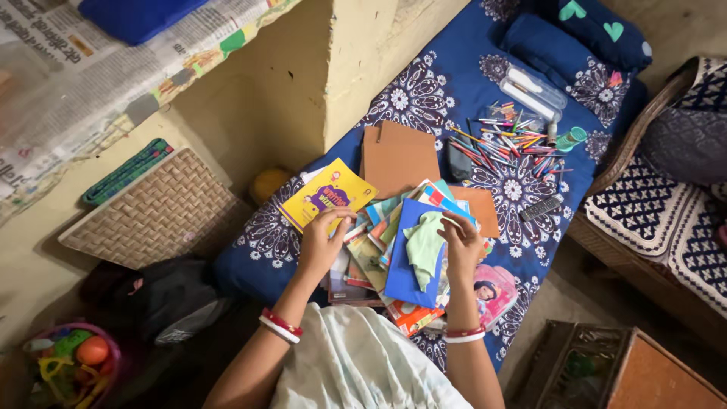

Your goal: The person wipes the covers of several notebooks and books with a cloth. They pick up each item from a pile on a bed, wipe it, and place it on a nearby shelf.

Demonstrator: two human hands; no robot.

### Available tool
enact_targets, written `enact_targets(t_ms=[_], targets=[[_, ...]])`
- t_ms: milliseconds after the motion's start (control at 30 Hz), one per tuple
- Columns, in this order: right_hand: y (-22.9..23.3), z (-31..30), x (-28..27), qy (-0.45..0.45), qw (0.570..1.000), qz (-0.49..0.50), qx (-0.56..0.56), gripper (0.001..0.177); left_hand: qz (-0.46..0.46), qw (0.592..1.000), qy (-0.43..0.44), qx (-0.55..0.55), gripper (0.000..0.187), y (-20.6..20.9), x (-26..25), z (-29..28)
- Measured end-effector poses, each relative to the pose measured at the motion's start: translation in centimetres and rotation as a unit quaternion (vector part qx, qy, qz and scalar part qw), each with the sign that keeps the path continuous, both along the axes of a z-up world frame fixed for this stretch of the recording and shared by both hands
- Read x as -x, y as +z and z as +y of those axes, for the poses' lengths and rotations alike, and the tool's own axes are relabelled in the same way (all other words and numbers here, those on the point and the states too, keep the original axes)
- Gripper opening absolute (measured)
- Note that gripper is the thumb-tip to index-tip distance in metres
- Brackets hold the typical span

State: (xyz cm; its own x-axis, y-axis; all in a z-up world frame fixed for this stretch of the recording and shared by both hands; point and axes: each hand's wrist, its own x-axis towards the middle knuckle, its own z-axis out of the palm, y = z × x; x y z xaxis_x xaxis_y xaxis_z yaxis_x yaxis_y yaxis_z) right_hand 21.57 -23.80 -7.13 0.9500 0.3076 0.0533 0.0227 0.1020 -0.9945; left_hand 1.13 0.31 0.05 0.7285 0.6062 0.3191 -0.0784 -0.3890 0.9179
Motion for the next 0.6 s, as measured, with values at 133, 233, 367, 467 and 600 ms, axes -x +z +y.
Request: enact_targets(t_ms=[133, 233, 367, 467, 600], targets=[[0.0, 1.2, -0.5, 0.012, 1.0, -0.008, 0.014, 0.02, 0.0, 1.0, -0.009, 0.024, 0.015, -0.4, -1.3, 0.8], [-0.6, 2.1, -0.8, 0.029, 0.999, -0.014, 0.016, 0.021, 0.01, 0.999, -0.003, 0.038, 0.015, -1.1, -2.4, 1.6], [-2.4, 2.7, -1.2, 0.053, 0.996, 0.033, 0.062, 0.024, 0.07, 0.996, 0.007, 0.061, 0.014, -2.9, -3.2, 2.6], [-4.8, 2.4, -2.0, 0.048, 0.984, 0.005, 0.169, 0.028, 0.067, 0.997, -0.006, 0.046, 0.014, -5.6, -3.7, 3.2], [-9.5, 1.6, -3.8, 0.038, 0.917, -0.08, 0.389, 0.043, 0.099, 0.992, -0.023, 0.072, 0.015, -11.9, -4.5, 4.1]])
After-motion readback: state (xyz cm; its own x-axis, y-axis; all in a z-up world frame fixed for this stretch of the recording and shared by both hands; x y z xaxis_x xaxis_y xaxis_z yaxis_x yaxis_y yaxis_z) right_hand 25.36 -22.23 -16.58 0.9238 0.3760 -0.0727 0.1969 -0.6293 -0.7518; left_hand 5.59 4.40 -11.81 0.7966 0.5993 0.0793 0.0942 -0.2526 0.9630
